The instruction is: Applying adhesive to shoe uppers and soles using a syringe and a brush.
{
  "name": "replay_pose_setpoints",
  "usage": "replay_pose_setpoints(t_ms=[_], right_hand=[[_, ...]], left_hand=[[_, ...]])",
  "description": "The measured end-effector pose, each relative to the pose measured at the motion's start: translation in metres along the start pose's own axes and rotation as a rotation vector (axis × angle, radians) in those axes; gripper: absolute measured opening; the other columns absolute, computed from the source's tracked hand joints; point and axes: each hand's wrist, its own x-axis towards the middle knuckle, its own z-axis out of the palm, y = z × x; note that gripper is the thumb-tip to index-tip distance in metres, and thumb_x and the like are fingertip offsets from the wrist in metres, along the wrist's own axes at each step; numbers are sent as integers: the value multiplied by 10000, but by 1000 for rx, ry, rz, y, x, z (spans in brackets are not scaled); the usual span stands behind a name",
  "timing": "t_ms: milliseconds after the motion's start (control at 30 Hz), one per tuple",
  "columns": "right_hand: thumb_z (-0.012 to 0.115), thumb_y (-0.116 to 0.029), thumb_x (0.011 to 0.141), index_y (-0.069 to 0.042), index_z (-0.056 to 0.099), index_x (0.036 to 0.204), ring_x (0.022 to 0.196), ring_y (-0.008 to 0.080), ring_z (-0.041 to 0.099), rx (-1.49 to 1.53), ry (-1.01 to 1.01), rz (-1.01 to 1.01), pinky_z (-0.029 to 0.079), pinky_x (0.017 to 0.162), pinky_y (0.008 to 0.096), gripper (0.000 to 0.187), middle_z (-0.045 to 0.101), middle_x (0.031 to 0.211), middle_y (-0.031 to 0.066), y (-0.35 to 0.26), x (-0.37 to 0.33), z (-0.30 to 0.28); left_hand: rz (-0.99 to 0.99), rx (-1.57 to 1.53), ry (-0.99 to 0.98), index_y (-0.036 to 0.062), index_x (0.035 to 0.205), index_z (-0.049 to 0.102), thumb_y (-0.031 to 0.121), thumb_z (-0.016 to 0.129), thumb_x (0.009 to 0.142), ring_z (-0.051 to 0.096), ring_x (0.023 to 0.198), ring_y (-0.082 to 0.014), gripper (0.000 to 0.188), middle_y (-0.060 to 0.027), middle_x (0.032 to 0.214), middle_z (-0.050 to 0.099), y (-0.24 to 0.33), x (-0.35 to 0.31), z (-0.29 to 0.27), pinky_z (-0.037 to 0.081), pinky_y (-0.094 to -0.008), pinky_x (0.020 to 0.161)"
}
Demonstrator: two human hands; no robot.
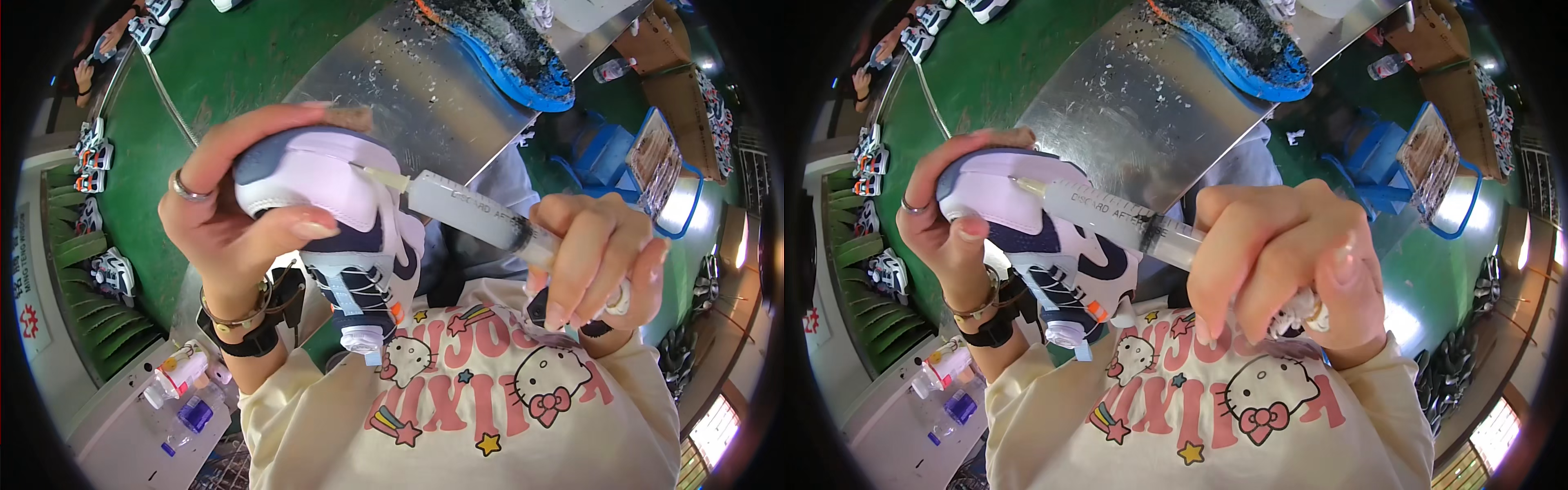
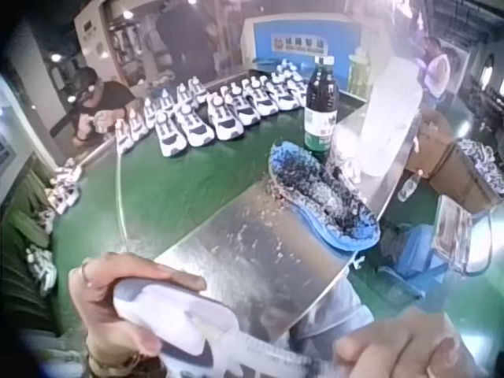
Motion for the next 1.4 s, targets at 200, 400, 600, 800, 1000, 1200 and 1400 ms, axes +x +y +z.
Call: replay_pose_setpoints(t_ms=[200,400,600,800,1000,1200,1400], right_hand=[[274,-297,933,-41,487,461,480,160,403,29,11,35,293,494,280,578,602,632,101,28,-4,-2],[254,-243,936,-35,491,474,506,162,449,33,-10,48,316,523,287,560,596,644,108,50,-5,-10],[241,-215,937,-31,490,473,524,171,489,68,-6,68,323,543,293,558,587,641,117,62,-13,-6],[243,-218,937,-22,493,475,522,178,494,79,10,112,336,533,288,561,582,636,123,63,-20,-7],[265,-208,935,-21,494,478,502,174,468,70,-32,194,364,509,282,544,591,642,124,57,-34,-8],[272,-171,923,-24,479,484,500,174,458,6,-49,218,369,507,281,507,597,635,121,50,-45,-10],[272,-156,918,-22,485,501,506,178,472,-26,-87,248,373,515,282,487,596,632,129,43,-48,-15]], left_hand=[[38,-171,197,-105,963,569,505,696,678,597,811,-180,685,-176,956,616,-41,-10,-7,467,-261,732],[-53,-95,293,-108,994,553,585,626,699,590,834,-161,757,-160,976,611,-59,-13,-7,464,-253,744],[-99,-175,305,-117,1013,536,563,596,739,608,829,-185,736,-174,970,601,-68,-15,-10,494,-282,740],[-81,-133,317,-112,1032,526,550,522,799,615,812,-196,702,-171,940,603,-72,-17,-8,504,-292,737],[-88,-35,317,-93,1041,531,538,437,852,617,804,-198,666,-159,905,613,-72,-22,-11,504,-291,736],[-152,-4,384,-90,1067,517,529,393,874,615,829,-205,661,-176,931,612,-78,-28,-11,504,-304,752],[-182,-21,420,-98,1091,495,496,353,901,604,880,-213,640,-196,969,600,-86,-37,-13,488,-301,795]])
